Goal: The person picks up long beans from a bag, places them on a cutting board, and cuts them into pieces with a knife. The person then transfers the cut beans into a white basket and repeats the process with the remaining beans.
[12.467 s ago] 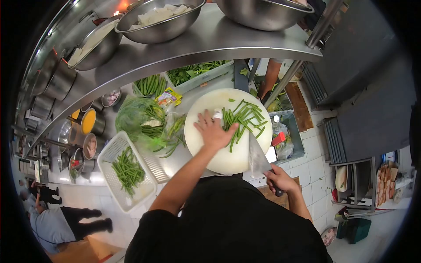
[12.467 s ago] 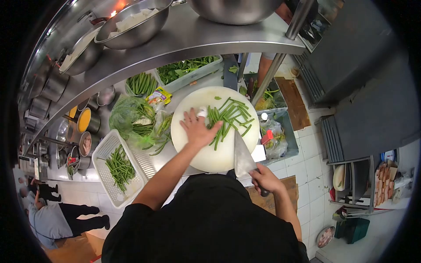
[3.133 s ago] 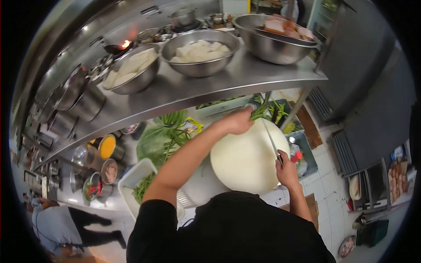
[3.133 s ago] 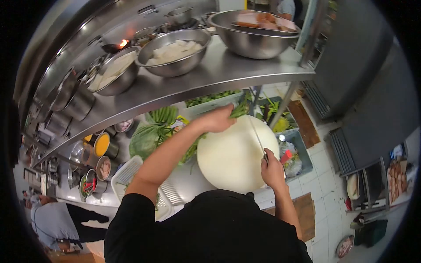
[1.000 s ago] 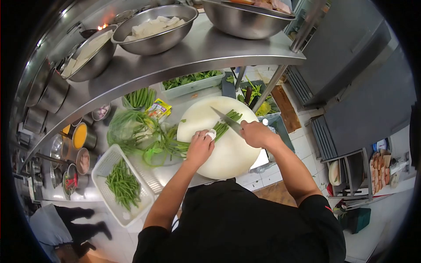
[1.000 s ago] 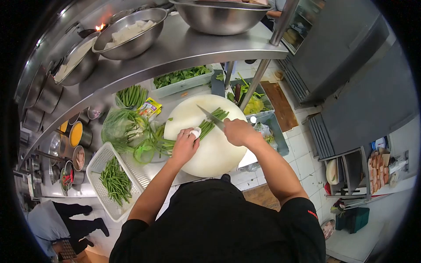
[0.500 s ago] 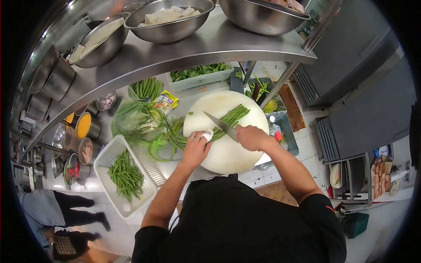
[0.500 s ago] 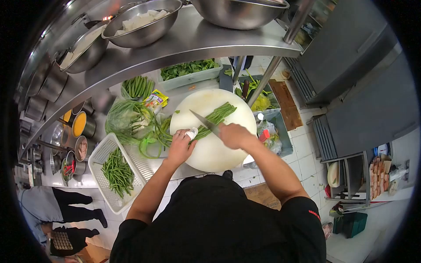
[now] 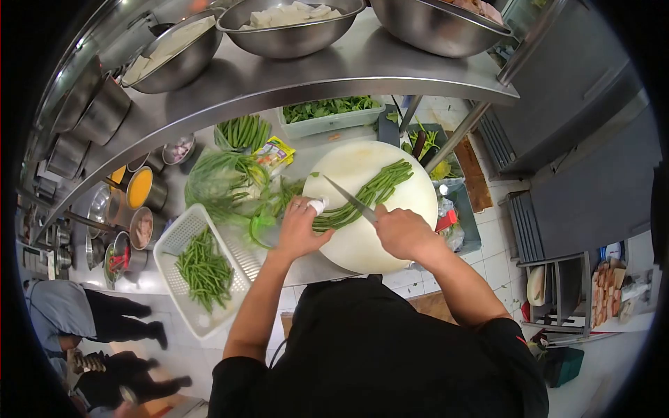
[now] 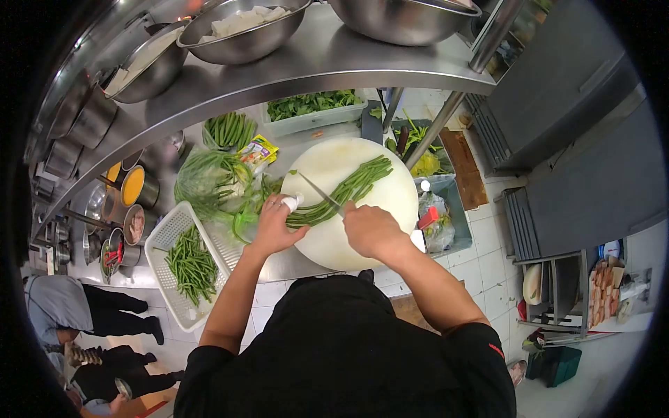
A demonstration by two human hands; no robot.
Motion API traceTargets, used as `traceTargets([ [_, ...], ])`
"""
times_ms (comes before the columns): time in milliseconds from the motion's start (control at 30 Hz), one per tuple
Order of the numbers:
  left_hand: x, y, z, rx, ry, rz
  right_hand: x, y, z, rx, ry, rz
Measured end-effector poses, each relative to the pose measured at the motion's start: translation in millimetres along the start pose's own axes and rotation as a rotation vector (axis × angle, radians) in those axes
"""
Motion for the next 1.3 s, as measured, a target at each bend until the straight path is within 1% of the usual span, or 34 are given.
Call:
traceTargets([
  [33,4.6,3.9,-0.1,0.059,0.028,0.034,6.1,-4.1,4.5,-0.001,0.016,0.026],
  [67,9.1,6.1,5.0,0.057,0.029,0.035,10.1,-7.2,8.1,-0.001,0.016,0.029],
  [133,16.4,11.7,-2.0,0.171,0.005,0.040,25.4,-12.6,9.9,0.023,0.019,0.077],
  [200,22.6,16.8,0.8,0.145,-0.004,0.046,47.1,-22.3,4.2,0.044,-0.014,0.080],
  [267,21.9,15.7,0.9,0.131,-0.019,0.038,52.9,-30.0,-6.2,0.067,-0.037,0.066],
  [333,24.3,11.6,-0.5,0.078,-0.055,0.108,47.6,-31.2,-14.8,-0.032,-0.086,0.065],
  [367,23.6,6.7,-5.7,0.090,-0.051,0.107,45.7,-25.9,-24.9,-0.022,-0.085,0.057],
  [433,16.1,-8.1,-9.0,-0.043,0.027,0.062,34.1,-12.2,-41.2,-0.055,-0.271,-0.035],
  [467,23.9,-16.1,-10.2,-0.038,0.028,0.061,34.1,-0.9,-50.2,-0.051,-0.271,-0.039],
  [533,37.8,-45.6,-9.3,-0.062,-0.091,-0.001,33.0,29.3,-84.0,0.092,-0.535,-0.110],
  [567,53.8,-57.4,-11.9,-0.098,-0.110,0.070,38.4,41.9,-96.4,0.096,-0.533,-0.113],
  [600,60.8,-66.7,-24.0,-0.094,-0.106,0.069,53.4,54.4,-115.9,0.176,-0.730,-0.076],
  [633,78.3,-74.1,-29.1,-0.147,-0.186,0.186,69.6,65.8,-131.8,0.255,-0.927,-0.041],
  [667,92.1,-79.0,-31.5,-0.197,-0.268,0.303,79.4,74.3,-141.9,0.257,-0.927,-0.051],
  [733,120.5,-87.8,-13.6,-0.212,-0.235,0.291,104.1,87.5,-161.8,0.326,-1.136,-0.063],
  [800,145.3,-93.6,27.2,-0.283,-0.248,0.353,118.2,95.2,-169.5,0.356,-1.210,-0.056],
  [900,127.3,-117.5,45.5,-0.256,-0.339,0.350,144.3,96.3,-179.0,0.363,-1.391,-0.043],
  [933,128.0,-126.9,52.7,-0.243,-0.343,0.348,148.2,93.1,-183.4,0.361,-1.396,-0.057],
  [1000,118.3,-146.1,63.7,-0.322,-0.303,0.241,154.9,82.8,-183.9,0.328,-1.468,-0.034],
  [1033,122.7,-151.8,70.7,-0.449,-0.213,0.263,155.2,76.4,-185.1,0.325,-1.475,-0.043],
  [1133,149.8,-164.9,33.5,-0.474,-0.256,0.221,149.5,43.1,-184.6,0.320,-1.435,-0.083],
  [1200,162.9,-164.6,-9.0,-0.523,-0.196,0.220,142.3,14.6,-174.0,0.325,-1.391,-0.072],
  [1267,171.4,-158.5,-44.0,-0.461,-0.210,0.096,126.1,-14.0,-158.1,0.262,-1.337,-0.109],
  [1300,172.0,-154.4,-54.7,-0.417,-0.196,-0.003,121.6,-26.7,-148.5,0.235,-1.336,-0.099],
])
Point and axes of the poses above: each hand's wrist, its own y-axis away from the middle knuckle, its own x-axis out of the palm, z = x × y, the point moved 10 cm from there along -y, towards the middle knuckle, and after that the axes turned 7 degrees about y, right-handed, at the moved point
